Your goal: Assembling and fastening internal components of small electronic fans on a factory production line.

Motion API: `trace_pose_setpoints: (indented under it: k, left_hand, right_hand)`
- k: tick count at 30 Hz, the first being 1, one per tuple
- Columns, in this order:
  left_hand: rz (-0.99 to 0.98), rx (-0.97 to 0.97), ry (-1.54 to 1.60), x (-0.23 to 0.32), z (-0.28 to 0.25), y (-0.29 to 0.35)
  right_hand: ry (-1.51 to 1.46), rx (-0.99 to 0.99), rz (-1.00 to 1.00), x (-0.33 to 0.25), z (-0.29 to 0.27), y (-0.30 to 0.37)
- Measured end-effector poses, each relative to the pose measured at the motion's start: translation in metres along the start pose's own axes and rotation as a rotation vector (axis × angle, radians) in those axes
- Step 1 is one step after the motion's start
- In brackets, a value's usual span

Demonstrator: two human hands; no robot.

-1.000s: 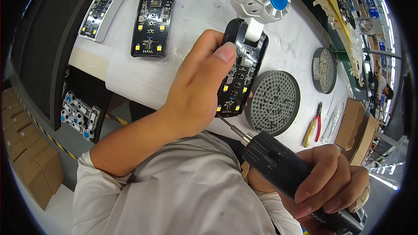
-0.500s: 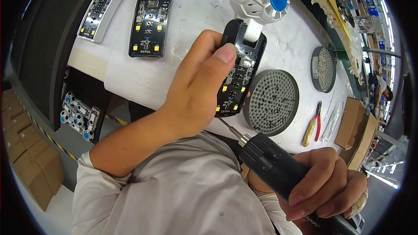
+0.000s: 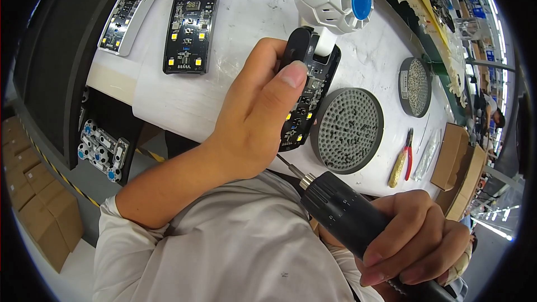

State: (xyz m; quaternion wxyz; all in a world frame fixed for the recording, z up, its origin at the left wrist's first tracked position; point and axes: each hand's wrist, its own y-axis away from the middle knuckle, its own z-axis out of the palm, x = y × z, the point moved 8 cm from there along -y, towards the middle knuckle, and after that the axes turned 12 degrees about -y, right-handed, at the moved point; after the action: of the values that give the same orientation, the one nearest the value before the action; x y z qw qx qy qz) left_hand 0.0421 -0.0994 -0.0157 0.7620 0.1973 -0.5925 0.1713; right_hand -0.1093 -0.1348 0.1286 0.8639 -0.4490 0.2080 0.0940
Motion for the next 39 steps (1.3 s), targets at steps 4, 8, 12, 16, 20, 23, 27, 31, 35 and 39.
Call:
trace_pose_setpoints:
  k: [4, 8, 12, 16, 20, 23, 27, 31, 35, 39]
  left_hand:
    - [0.005, -0.011, -0.044, -0.003, -0.002, -0.001]
    - [0.014, -0.007, -0.046, -0.002, -0.003, 0.000]
    - [0.024, -0.007, -0.016, 0.000, 0.000, 0.000]
    - [0.027, -0.021, -0.035, -0.001, 0.001, 0.001]
    - [0.027, -0.028, -0.036, 0.001, 0.001, 0.001]
    - [0.026, -0.023, -0.032, 0.002, 0.001, 0.002]
    - [0.028, -0.034, -0.043, 0.002, 0.002, 0.001]
    - [0.034, -0.019, -0.056, 0.004, 0.001, 0.001]
    - [0.041, 0.001, -0.069, 0.004, 0.001, 0.001]
    - [0.047, 0.003, -0.077, 0.005, 0.002, 0.001]
  right_hand:
    - [0.081, -0.079, 0.167, 0.001, 0.009, -0.003]
    - [0.126, -0.119, 0.237, 0.005, 0.012, -0.001]
    - [0.133, -0.114, 0.219, 0.005, 0.013, 0.000]
    - [0.128, -0.106, 0.218, 0.005, 0.013, 0.000]
    - [0.125, -0.096, 0.209, 0.005, 0.014, 0.001]
    - [0.133, -0.097, 0.215, 0.004, 0.014, 0.001]
    - [0.153, -0.106, 0.236, 0.004, 0.014, 0.001]
    - [0.128, -0.083, 0.163, 0.003, 0.008, 0.002]
    - [0.100, -0.033, 0.034, -0.007, 0.000, 0.007]
    - [0.120, -0.005, 0.047, -0.004, 0.001, 0.009]
